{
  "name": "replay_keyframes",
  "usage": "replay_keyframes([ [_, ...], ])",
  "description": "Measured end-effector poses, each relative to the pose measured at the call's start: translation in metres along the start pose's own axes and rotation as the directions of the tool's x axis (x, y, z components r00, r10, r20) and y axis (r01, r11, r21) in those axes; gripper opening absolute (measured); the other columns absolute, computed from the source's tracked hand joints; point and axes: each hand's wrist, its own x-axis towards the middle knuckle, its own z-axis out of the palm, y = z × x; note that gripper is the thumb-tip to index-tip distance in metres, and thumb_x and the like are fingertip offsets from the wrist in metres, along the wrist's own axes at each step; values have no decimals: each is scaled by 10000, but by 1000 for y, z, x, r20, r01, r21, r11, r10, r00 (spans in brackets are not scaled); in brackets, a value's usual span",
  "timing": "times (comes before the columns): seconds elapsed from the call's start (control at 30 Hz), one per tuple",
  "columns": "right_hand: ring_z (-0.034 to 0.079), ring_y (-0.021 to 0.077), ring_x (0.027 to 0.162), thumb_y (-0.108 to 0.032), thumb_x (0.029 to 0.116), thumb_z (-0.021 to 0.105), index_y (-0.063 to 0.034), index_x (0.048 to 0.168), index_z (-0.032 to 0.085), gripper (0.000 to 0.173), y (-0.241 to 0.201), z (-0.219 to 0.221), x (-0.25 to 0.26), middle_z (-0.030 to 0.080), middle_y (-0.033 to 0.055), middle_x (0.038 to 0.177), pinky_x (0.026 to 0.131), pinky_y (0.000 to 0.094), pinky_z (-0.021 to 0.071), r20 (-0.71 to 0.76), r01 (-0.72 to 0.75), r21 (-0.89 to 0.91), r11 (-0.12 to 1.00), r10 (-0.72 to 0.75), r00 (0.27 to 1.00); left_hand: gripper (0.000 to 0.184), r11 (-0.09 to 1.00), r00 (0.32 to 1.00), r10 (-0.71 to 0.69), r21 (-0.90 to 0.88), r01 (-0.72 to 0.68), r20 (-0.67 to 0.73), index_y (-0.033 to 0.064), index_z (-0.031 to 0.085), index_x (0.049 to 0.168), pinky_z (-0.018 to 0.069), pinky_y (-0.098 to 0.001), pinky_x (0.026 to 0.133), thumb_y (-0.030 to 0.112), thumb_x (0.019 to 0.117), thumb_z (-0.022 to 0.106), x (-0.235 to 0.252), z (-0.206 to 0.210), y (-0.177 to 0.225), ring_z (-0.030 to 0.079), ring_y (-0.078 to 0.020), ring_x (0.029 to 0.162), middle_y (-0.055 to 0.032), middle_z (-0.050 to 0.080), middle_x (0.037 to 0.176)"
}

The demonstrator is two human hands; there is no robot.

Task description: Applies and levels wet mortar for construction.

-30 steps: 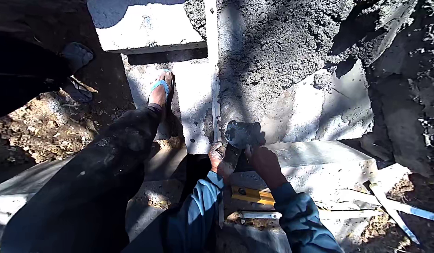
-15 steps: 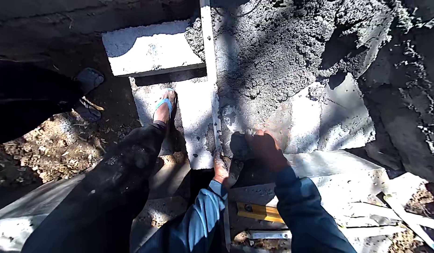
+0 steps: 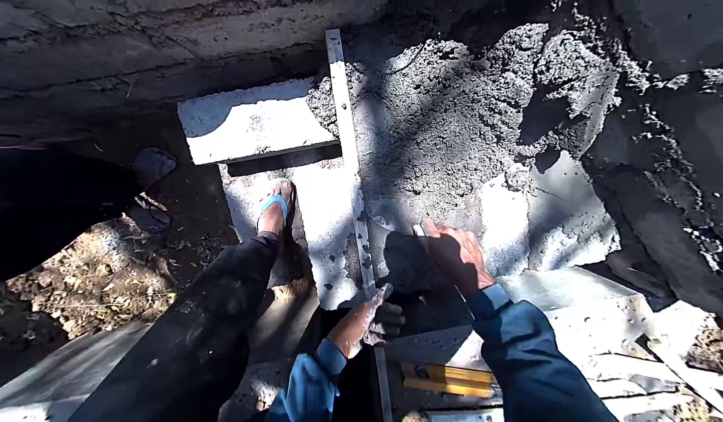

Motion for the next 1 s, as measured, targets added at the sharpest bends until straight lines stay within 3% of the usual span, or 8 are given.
replay_keyframes([
  [0.1, 696, 413, 882, -381, 1078, 488, -21, 1006, 707, 427, -2, -17, 7, 694, 227, 869, 776, 631, 523, -174, -125, 302, 945, 183, 968, 482, 949, 978, 148, 301, -99, -145, 17, 677, 1095, 609, -372, 685, 391, 1116, 373, -24, -5, 40, 717, -194, 754, -81, 729, 888],
  [0.17, 681, 409, 907, -337, 1081, 509, 12, 997, 702, 408, -5, -21, 20, 690, 244, 903, 829, 628, 514, -87, -143, 463, 875, 205, 975, 332, 815, 834, 424, 549, -182, -353, 33, 688, 1040, 580, -385, 722, 301, 1079, 496, -23, -12, 64, 684, -174, 753, -71, 700, 859],
  [0.27, 674, 406, 897, -346, 1074, 504, 26, 963, 682, 426, -26, -22, 44, 678, 249, 909, 813, 623, 510, -12, -90, 487, 869, 110, 994, 424, 681, 598, 703, 610, -406, -386, -36, 542, 1393, 459, -453, 1088, 224, 1067, 464, -5, -26, 98, 589, -279, 1255, -213, 603, 1353],
  [0.33, 676, 418, 883, -368, 1078, 486, 29, 943, 669, 456, -40, -18, 40, 673, 257, 905, 779, 628, 520, 13, -89, 435, 896, 93, 996, 496, 711, 626, 694, 479, -515, -355, -49, 388, 1525, 352, -425, 1194, 218, 1109, 352, 6, -25, 102, 439, -285, 1434, -237, 436, 1549],
  [0.47, 642, 447, 1172, -431, 1089, 400, 25, 1163, 680, 540, -57, -22, 27, 674, 281, 1192, 970, 639, 488, 193, -136, 138, 981, 108, 975, 496, 735, 621, 678, 382, -560, -394, -80, 425, 1487, 343, -424, 1192, 210, 1128, 241, 17, -15, 117, 428, -297, 1432, -261, 434, 1534],
  [0.67, 670, 509, 1069, -279, 1071, 501, 16, 1287, 624, 386, 12, 18, -17, 686, 298, 1143, 879, 652, 522, 201, 233, -147, 961, -201, 959, 476, 708, 708, 598, 663, -244, -377, -63, 588, 1343, 424, -485, 1095, 260, 1132, 308, -9, -30, 171, 569, -341, 1271, -261, 605, 1334],
  [0.8, 627, 500, 1168, -284, 1102, 426, -47, 1404, 572, 411, 14, -15, 22, 635, 288, 1291, 965, 662, 473, 289, 200, -140, 970, -153, 945, 435, 583, 688, 629, 805, -111, -361, -38, 650, 1225, 433, -593, 999, 281, 1119, 374, -35, -41, 215, 604, -403, 1143, -274, 648, 1174],
  [1.0, 698, 456, 834, -237, 1045, 548, -36, 1124, 687, 257, -17, -61, 79, 703, 229, 879, 714, 622, 526, 47, 367, -250, 896, -368, 929, 441, 454, 656, 704, 883, -120, -273, 88, 597, 1408, 445, -622, 1027, 350, 1076, 475, -71, -55, 236, 603, -363, 1228, -187, 644, 1316],
])
